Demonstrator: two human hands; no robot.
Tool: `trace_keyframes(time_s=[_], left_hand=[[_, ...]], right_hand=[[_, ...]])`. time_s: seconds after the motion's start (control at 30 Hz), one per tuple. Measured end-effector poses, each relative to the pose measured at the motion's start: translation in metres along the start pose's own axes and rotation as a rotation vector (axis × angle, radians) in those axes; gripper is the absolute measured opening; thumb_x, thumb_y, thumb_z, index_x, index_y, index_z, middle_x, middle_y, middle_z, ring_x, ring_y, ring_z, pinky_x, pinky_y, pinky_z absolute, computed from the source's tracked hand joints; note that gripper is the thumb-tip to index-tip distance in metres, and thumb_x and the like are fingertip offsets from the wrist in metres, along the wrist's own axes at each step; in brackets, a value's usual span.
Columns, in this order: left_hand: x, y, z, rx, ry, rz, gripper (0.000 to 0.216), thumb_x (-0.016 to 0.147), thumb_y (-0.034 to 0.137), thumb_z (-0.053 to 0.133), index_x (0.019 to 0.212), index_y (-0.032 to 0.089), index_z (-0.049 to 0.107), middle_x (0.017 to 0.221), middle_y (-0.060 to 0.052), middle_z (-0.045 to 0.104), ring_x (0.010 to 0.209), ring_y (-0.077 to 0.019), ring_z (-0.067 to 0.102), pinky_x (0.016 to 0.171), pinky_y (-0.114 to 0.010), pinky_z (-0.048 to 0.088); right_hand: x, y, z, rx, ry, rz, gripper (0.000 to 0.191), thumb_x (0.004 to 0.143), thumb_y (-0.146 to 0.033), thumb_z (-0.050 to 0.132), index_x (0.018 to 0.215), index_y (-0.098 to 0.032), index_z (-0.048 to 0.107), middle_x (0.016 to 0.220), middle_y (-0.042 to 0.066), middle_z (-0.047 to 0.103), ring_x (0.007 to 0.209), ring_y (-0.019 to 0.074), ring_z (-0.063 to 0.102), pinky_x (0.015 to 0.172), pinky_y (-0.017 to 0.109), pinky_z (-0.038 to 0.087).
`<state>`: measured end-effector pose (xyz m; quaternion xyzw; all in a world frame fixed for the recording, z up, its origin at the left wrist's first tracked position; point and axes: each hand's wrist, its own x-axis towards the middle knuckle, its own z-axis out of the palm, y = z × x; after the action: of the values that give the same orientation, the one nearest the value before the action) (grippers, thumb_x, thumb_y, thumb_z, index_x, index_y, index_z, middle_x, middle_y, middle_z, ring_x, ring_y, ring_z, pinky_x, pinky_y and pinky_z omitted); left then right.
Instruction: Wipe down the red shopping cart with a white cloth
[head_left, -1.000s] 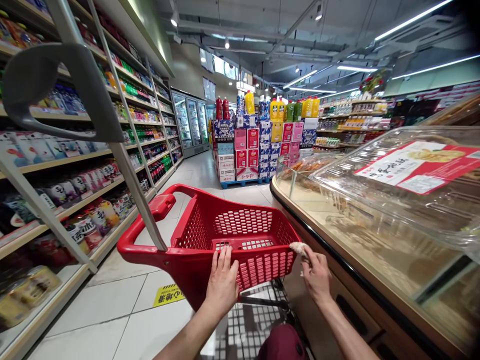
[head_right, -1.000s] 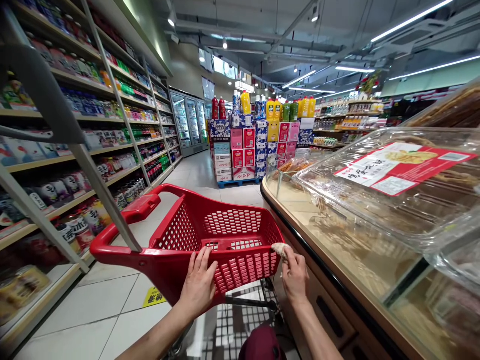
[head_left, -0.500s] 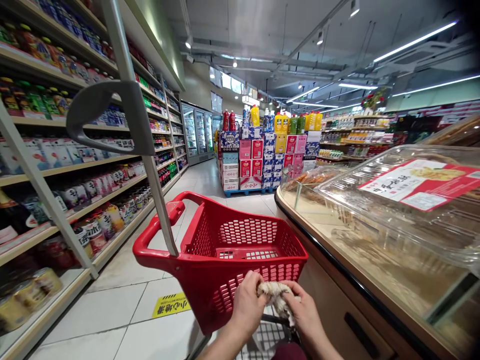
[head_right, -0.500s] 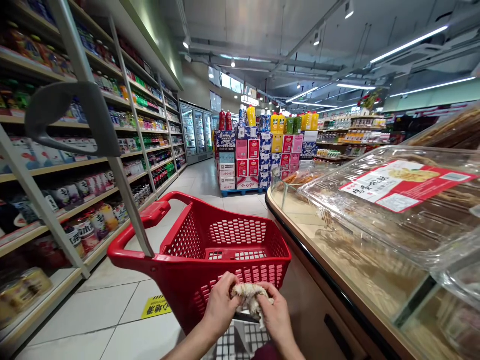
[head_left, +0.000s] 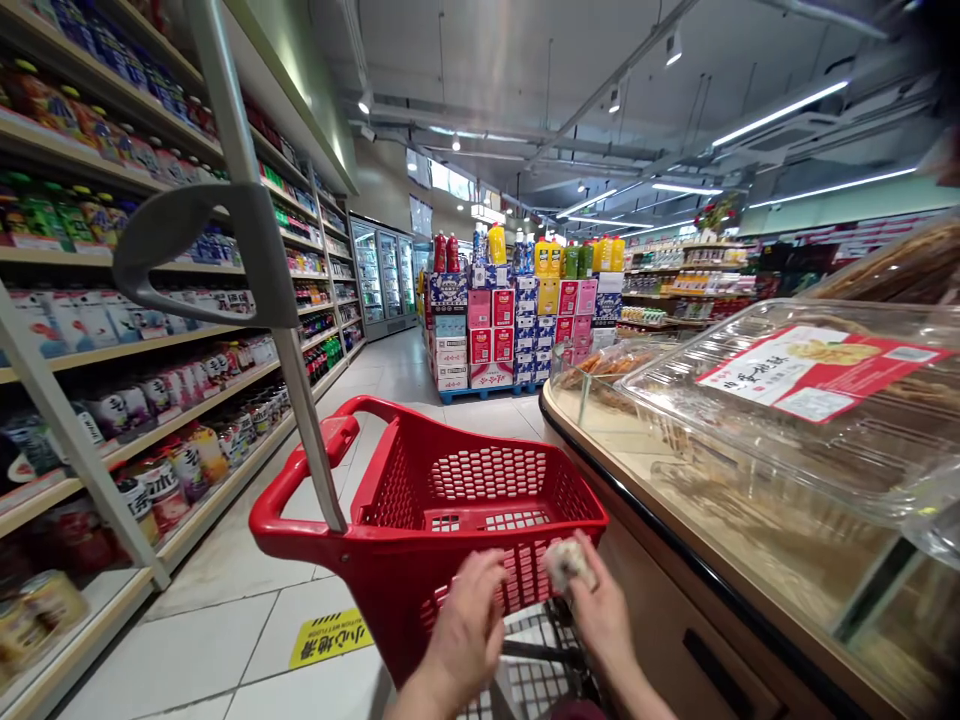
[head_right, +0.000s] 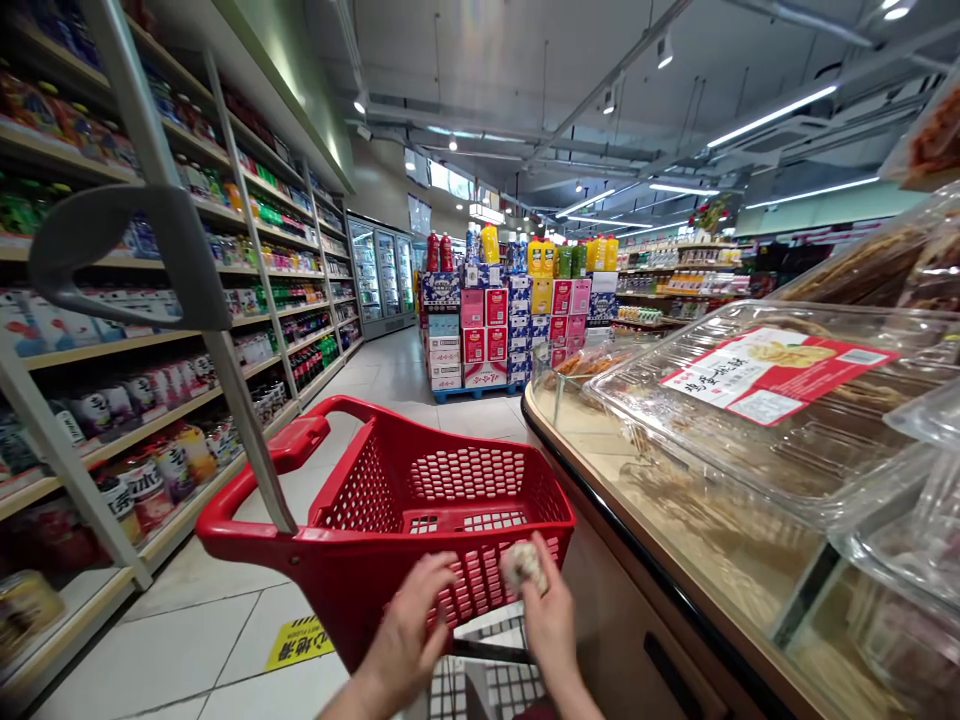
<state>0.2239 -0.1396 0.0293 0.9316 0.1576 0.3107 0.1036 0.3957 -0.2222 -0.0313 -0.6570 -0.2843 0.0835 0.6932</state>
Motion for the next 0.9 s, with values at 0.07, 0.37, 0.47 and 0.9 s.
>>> trace_keyframes(time_s=[0.07,0.37,0.47,0.9], left_hand=[[0.012,-0.016,-0.017,0.248,0.045,-0.080,0.041,0.069,0.007,0.040,0.108,0.016,0.052,0.124,-0.010,0.050,0.118,-0.0233,0.039,0.104,-0.047,0.024],[0.007,-0.048,-0.013,0.534,-0.081,-0.113,0.046,0.070,0.020,0.050,0.115,0.016,0.051,0.115,-0.006,0.057,0.111,-0.0200,0.045,0.107,-0.036,0.014],[0.008,-0.044,-0.014,0.547,-0.085,-0.127,0.046,0.070,0.021,0.051,0.116,0.016,0.051,0.115,-0.006,0.057,0.111,-0.0207,0.044,0.107,-0.036,0.011],[0.008,-0.044,-0.025,0.529,-0.227,-0.136,0.053,0.073,0.029,0.048,0.122,0.012,0.044,0.124,-0.009,0.050,0.117,-0.0212,0.039,0.107,-0.036,0.013]], right_hand=[[0.025,0.016,-0.008,-0.248,0.122,-0.309,0.042,0.074,-0.029,0.050,0.116,-0.022,0.054,0.125,0.007,0.050,0.120,0.0246,0.038,0.099,0.045,0.032],[-0.005,0.080,0.000,-0.694,0.026,-0.687,0.036,0.077,-0.015,0.044,0.109,-0.027,0.057,0.096,0.006,0.056,0.090,0.0187,0.053,0.069,0.027,0.048],[0.015,0.042,0.015,-0.639,0.152,-0.723,0.037,0.076,-0.023,0.052,0.112,-0.020,0.053,0.103,0.010,0.054,0.096,0.0219,0.048,0.079,0.035,0.044],[-0.002,0.014,0.052,-0.605,-0.013,-0.916,0.022,0.079,-0.011,0.043,0.091,-0.020,0.059,0.088,0.006,0.056,0.080,0.0162,0.048,0.072,0.029,0.041]])
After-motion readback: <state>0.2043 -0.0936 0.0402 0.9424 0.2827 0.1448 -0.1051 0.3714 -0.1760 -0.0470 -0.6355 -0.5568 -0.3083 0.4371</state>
